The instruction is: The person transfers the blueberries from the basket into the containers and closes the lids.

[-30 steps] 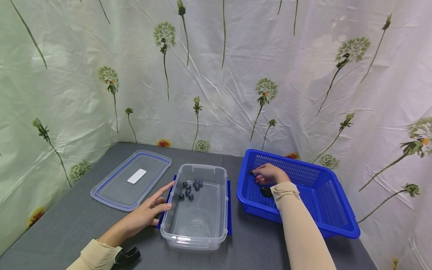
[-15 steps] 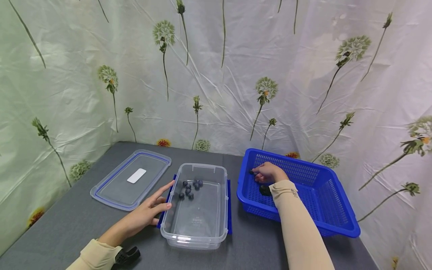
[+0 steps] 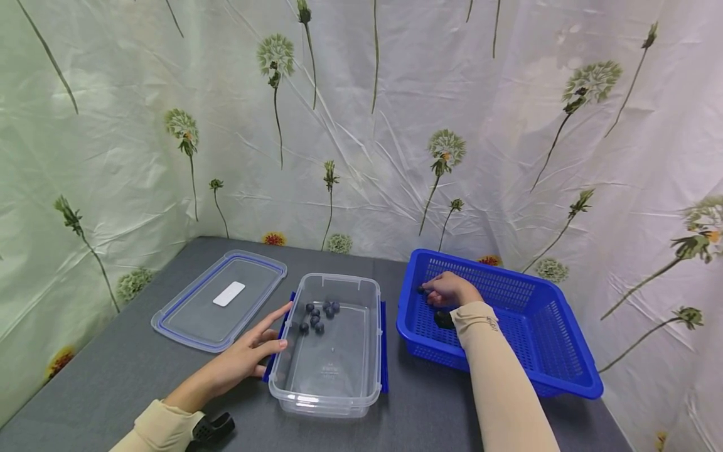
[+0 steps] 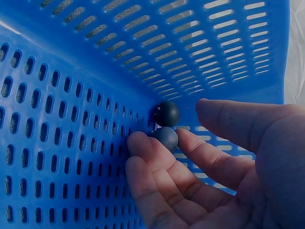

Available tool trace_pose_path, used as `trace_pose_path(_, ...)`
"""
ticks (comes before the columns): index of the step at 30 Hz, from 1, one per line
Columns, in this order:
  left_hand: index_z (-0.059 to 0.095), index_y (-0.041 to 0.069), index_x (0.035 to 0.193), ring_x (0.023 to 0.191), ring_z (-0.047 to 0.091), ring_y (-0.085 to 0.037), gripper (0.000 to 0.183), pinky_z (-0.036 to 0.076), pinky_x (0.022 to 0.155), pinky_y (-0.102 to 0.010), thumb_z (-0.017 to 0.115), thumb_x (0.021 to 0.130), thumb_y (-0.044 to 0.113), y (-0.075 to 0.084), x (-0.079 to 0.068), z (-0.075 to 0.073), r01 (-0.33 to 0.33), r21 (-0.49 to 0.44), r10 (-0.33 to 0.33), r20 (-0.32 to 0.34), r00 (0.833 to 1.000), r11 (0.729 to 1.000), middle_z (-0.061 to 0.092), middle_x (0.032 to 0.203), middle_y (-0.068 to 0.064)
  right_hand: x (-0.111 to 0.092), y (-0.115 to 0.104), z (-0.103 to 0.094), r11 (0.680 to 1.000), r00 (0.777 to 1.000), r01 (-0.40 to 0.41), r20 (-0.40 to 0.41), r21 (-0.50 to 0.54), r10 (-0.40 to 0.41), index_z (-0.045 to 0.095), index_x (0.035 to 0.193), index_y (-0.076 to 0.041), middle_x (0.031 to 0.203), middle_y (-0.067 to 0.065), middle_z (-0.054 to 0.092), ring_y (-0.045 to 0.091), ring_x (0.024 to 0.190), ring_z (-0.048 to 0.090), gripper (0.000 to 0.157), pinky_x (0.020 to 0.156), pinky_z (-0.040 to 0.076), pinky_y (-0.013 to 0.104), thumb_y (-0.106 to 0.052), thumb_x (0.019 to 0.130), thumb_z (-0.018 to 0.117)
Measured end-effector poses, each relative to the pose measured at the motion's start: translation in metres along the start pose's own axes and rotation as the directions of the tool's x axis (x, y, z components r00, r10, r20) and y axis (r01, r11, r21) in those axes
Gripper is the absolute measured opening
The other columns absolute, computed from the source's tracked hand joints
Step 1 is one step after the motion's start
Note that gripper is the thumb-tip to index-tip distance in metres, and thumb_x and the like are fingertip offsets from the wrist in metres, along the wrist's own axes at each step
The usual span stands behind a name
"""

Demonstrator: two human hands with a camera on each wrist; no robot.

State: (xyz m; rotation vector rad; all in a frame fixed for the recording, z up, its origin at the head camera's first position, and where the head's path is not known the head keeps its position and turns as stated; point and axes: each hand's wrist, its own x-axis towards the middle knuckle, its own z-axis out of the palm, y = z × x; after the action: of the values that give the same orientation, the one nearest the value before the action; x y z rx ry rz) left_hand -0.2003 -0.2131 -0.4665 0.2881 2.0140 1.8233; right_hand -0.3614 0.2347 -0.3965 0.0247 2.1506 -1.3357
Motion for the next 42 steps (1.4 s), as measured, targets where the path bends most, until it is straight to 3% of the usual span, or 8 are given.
trace_pose_path(8, 0.019, 0.048, 0.170, 0.131, 0.060, -0.040, 0.075, 0.060, 0.095, -0.062, 0.062, 0.110, 0.034, 0.001, 0.000, 0.002, 0.015, 0.026, -0.014, -0.029, 0.999, 1.000, 0.036, 0.162, -0.032, -0.001, 0.001, -0.001, 1.000, 1.000, 0.017, -0.023, -0.006, -0.017, 0.049, 0.133, 0.013, 0.073, -0.004, 0.053, 0.002, 0.066, 0.050, 0.029, 0.065, 0.046, 0.017, -0.009, 0.115, 0.044)
trace_pose_path(18, 0.017, 0.046, 0.171, 0.125, 0.063, -0.035, 0.075, 0.062, 0.093, -0.057, 0.060, 0.111, 0.034, 0.001, 0.000, 0.001, 0.005, 0.022, -0.004, -0.017, 1.000, 1.000, 0.039, 0.160, -0.033, -0.008, 0.002, -0.002, 0.996, 0.997, 0.077, 0.012, -0.038, -0.076, 0.047, 0.131, 0.012, 0.077, -0.004, 0.050, 0.004, 0.071, 0.048, 0.028, 0.070, 0.047, 0.019, -0.010, 0.115, 0.043)
trace_pose_path(29, 0.016, 0.045, 0.171, 0.124, 0.064, -0.035, 0.076, 0.062, 0.093, -0.057, 0.060, 0.111, 0.033, 0.001, -0.001, 0.002, -0.006, 0.013, 0.006, -0.012, 1.000, 1.000, 0.039, 0.159, -0.033, -0.018, 0.003, -0.004, 0.988, 0.992, 0.125, -0.020, -0.086, -0.127, 0.049, 0.142, 0.017, 0.079, -0.005, 0.059, 0.003, 0.077, 0.061, 0.040, 0.077, 0.058, 0.022, -0.013, 0.115, 0.048)
trace_pose_path(42, 0.014, 0.043, 0.172, 0.123, 0.066, -0.036, 0.077, 0.062, 0.093, -0.058, 0.060, 0.111, 0.033, 0.001, -0.002, 0.002, -0.016, 0.014, 0.017, -0.006, 1.000, 1.000, 0.038, 0.159, -0.035, -0.036, -0.001, 0.001, 0.970, 0.974, 0.224, -0.007, -0.093, -0.226, 0.047, 0.144, 0.018, 0.094, -0.002, 0.066, 0.006, 0.088, 0.066, 0.045, 0.080, 0.059, 0.023, -0.016, 0.115, 0.048)
